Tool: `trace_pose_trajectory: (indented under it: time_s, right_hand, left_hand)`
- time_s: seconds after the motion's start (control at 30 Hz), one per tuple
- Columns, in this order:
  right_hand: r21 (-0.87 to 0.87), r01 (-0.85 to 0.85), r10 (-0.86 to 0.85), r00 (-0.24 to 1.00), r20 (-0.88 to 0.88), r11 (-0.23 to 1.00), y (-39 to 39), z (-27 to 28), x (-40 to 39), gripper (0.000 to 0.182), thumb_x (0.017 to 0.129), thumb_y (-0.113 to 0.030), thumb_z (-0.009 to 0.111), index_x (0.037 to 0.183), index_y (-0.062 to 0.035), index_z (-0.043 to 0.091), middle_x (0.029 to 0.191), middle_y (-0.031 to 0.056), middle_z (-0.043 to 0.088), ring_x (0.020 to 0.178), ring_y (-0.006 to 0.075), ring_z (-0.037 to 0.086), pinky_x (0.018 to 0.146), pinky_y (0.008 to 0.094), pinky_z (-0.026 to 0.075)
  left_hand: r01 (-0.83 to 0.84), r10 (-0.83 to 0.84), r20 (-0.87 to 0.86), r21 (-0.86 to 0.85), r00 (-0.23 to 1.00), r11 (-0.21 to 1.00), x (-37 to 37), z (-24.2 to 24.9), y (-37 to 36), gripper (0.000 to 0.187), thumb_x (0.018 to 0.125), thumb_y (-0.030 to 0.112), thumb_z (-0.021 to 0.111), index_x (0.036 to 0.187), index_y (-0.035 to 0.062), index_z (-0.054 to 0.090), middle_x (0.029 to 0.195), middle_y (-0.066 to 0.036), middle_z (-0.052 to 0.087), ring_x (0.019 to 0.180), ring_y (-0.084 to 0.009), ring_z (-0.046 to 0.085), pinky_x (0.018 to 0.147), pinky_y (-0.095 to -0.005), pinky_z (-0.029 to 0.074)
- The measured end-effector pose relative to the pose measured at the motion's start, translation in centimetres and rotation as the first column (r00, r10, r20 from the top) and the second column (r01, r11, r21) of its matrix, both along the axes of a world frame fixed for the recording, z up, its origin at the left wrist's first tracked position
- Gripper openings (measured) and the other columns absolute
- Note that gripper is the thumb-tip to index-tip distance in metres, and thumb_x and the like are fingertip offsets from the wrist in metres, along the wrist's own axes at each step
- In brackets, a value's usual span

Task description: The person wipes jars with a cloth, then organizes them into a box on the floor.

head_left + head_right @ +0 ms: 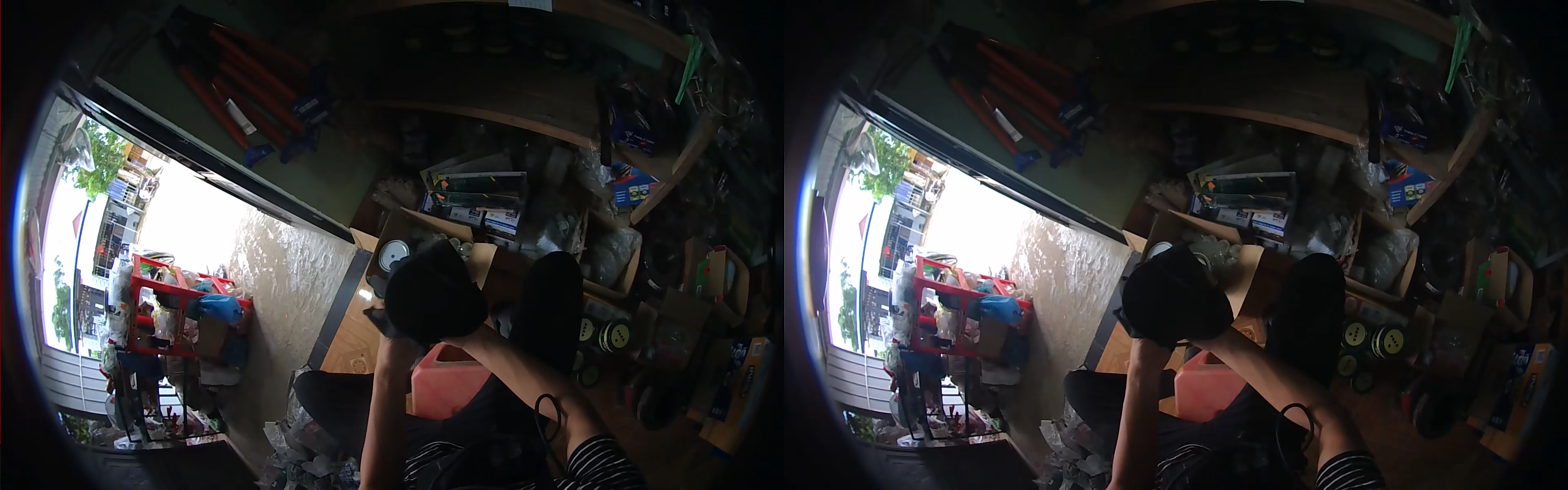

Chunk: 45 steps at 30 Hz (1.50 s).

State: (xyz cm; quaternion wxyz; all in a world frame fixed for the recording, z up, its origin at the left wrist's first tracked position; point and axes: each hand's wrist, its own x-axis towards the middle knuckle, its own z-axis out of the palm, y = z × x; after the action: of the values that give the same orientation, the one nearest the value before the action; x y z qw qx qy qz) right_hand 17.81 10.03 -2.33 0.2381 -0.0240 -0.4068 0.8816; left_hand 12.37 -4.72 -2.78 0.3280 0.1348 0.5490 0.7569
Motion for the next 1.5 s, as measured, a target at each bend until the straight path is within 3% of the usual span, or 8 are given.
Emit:
trace_pose_trajectory:
  time_s: [0.37,0.57,0.73,0.97,1.03,1.17,1.33,1.5]
  right_hand:
    - [-0.021,-0.037,0.037,0.998,0.048,0.999,-0.6,0.0,0.2,0.037,0.1,-0.023,0.064,0.133,-0.0056,0.058,0.123,0.0081,0.063,0.11,0.0183,0.063,0.097,0.0337,0.051]
    - [0.111,-0.008,-0.004,0.994,0.107,0.994,-1.1,-0.8,-0.3,0.034,0.099,-0.02,0.066,0.129,-0.0053,0.061,0.118,0.0078,0.065,0.105,0.0181,0.064,0.093,0.0335,0.052]
    - [0.507,0.107,-0.29,0.91,0.297,0.855,0.7,1.2,-0.8,0.031,0.098,-0.018,0.067,0.126,-0.0051,0.063,0.114,0.0076,0.066,0.101,0.0179,0.064,0.09,0.0333,0.053]
    - [0.919,0.247,-0.374,0.919,-0.122,0.307,3.4,10.0,2.1,0.038,0.1,-0.029,0.063,0.121,0.0022,0.065,0.107,0.0169,0.067,0.097,0.0309,0.066,0.091,0.0442,0.053]
    - [0.991,0.123,-0.316,0.943,-0.102,0.047,0.0,8.4,1.4,0.066,0.098,-0.047,0.063,0.135,0.0076,0.057,0.128,0.0281,0.06,0.12,0.0423,0.059,0.107,0.0526,0.044]
    - [0.999,0.044,-0.212,0.976,-0.037,0.031,-2.6,6.9,1.0,0.096,0.095,-0.067,0.052,0.149,0.011,0.038,0.156,0.032,0.036,0.149,0.0477,0.029,0.122,0.0548,0.027]
    - [0.955,0.018,0.067,0.997,-0.039,0.297,-2.2,7.3,1.2,0.047,0.1,-0.038,0.061,0.132,-0.0042,0.065,0.142,0.0174,0.06,0.135,0.0335,0.055,0.115,0.045,0.041]
    - [0.817,-0.068,-0.033,0.994,0.106,0.572,1.4,8.6,1.5,0.027,0.096,-0.025,0.068,0.087,-0.0004,0.076,0.104,0.0134,0.076,0.111,0.0264,0.07,0.101,0.0372,0.052]
  left_hand:
    - [0.052,-0.118,-0.24,-0.263,0.964,0.963,0.5,0.6,-1.5,0.048,0.093,0.011,0.068,0.137,-0.0005,0.052,0.127,-0.012,0.062,0.114,-0.0237,0.062,0.095,-0.0348,0.051]
    - [-0.549,-0.526,-0.85,-0.426,-0.029,0.719,0.2,3.8,-1.2,0.046,0.1,0.027,0.063,0.143,0.0139,0.053,0.139,-0.015,0.059,0.126,-0.0296,0.059,0.105,-0.0426,0.051]
    - [-0.248,0.241,0.059,0.173,0.969,0.953,1.1,7.7,2.4,0.057,0.084,0.036,0.074,0.131,0.0069,0.062,0.127,-0.016,0.065,0.122,-0.0321,0.062,0.101,-0.0416,0.051]
    - [-0.242,0.152,-0.431,-0.163,0.889,0.956,0.6,7.5,1.5,0.061,0.088,0.049,0.068,0.13,0.0055,0.062,0.12,-0.017,0.069,0.112,-0.0305,0.068,0.093,-0.0398,0.055]
    - [-0.212,-0.044,0.426,0.536,0.904,0.817,1.1,2.3,-0.2,0.067,0.1,0.055,0.048,0.15,0.0096,0.047,0.148,-0.015,0.054,0.135,-0.0264,0.054,0.113,-0.0409,0.045]
    - [-0.225,0.116,0.305,0.352,0.945,0.908,1.7,2.0,-0.8,0.072,0.105,0.056,0.036,0.161,0.0127,0.028,0.168,-0.008,0.027,0.153,-0.024,0.029,0.127,-0.0418,0.021]
    - [0.043,-0.089,0.041,0.637,0.995,0.77,0.6,-1.7,-3.9,0.074,0.1,0.056,0.044,0.157,0.0098,0.031,0.161,-0.01,0.034,0.148,-0.0251,0.034,0.124,-0.0418,0.025]
    - [-0.136,0.058,-0.702,-0.056,0.71,0.989,-1.1,6.4,-2.2,0.061,0.093,0.038,0.06,0.142,0.0039,0.048,0.136,-0.013,0.053,0.127,-0.0271,0.052,0.109,-0.0412,0.039]
